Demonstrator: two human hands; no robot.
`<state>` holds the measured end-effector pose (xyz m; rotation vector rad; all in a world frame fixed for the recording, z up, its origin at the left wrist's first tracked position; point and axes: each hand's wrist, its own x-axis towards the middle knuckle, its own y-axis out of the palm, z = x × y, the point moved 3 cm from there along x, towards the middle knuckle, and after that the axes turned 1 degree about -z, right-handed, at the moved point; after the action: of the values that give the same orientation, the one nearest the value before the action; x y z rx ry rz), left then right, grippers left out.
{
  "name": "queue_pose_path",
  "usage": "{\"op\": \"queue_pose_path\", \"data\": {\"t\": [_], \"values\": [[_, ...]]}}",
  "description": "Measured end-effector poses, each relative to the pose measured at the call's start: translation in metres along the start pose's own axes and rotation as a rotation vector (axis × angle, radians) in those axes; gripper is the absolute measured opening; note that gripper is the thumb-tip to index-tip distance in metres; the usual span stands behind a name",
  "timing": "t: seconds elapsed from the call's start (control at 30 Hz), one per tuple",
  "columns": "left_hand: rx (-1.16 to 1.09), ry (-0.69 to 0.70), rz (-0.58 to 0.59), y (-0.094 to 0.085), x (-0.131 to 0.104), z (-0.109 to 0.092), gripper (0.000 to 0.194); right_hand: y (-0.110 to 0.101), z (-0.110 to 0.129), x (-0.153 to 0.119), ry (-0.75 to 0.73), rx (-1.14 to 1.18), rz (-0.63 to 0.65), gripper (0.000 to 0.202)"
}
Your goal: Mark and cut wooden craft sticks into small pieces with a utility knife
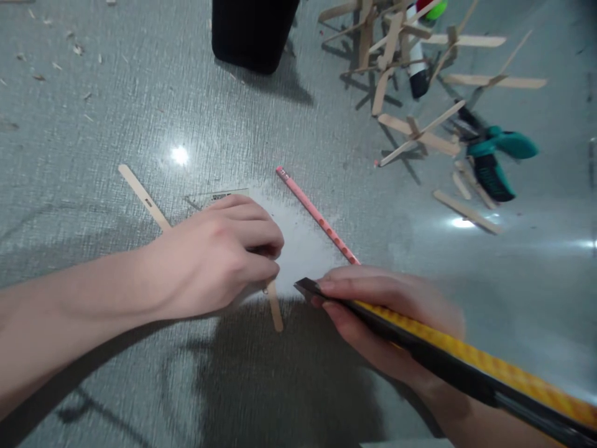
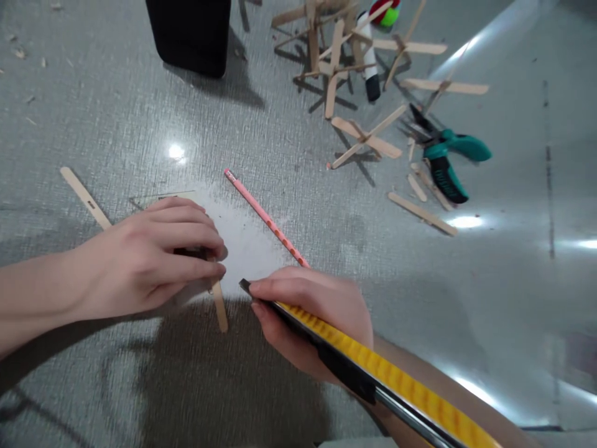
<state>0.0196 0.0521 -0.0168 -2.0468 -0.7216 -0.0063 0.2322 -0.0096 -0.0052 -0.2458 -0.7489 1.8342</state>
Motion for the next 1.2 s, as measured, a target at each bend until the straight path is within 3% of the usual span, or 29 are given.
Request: {"op": "queue_pose_path", "data": {"t": [0.43,0.77,1.2], "values": [[-0.010,0.000,-0.011,0.004,0.001,0.001,0.031,0.013,0.008,0.006,-0.048,-0.022,0.065,0.032],[-0.038,0.018,-0.040,0.006,0.001,0.002,0.032,0.014,0.009,0.005,-0.112,-0.016,0.036,0.029],[-0.007,0.013,-0.036,0.009,0.002,0.001,0.028,0.014,0.021,0.002,-0.118,-0.200,0.077,0.023]]}}
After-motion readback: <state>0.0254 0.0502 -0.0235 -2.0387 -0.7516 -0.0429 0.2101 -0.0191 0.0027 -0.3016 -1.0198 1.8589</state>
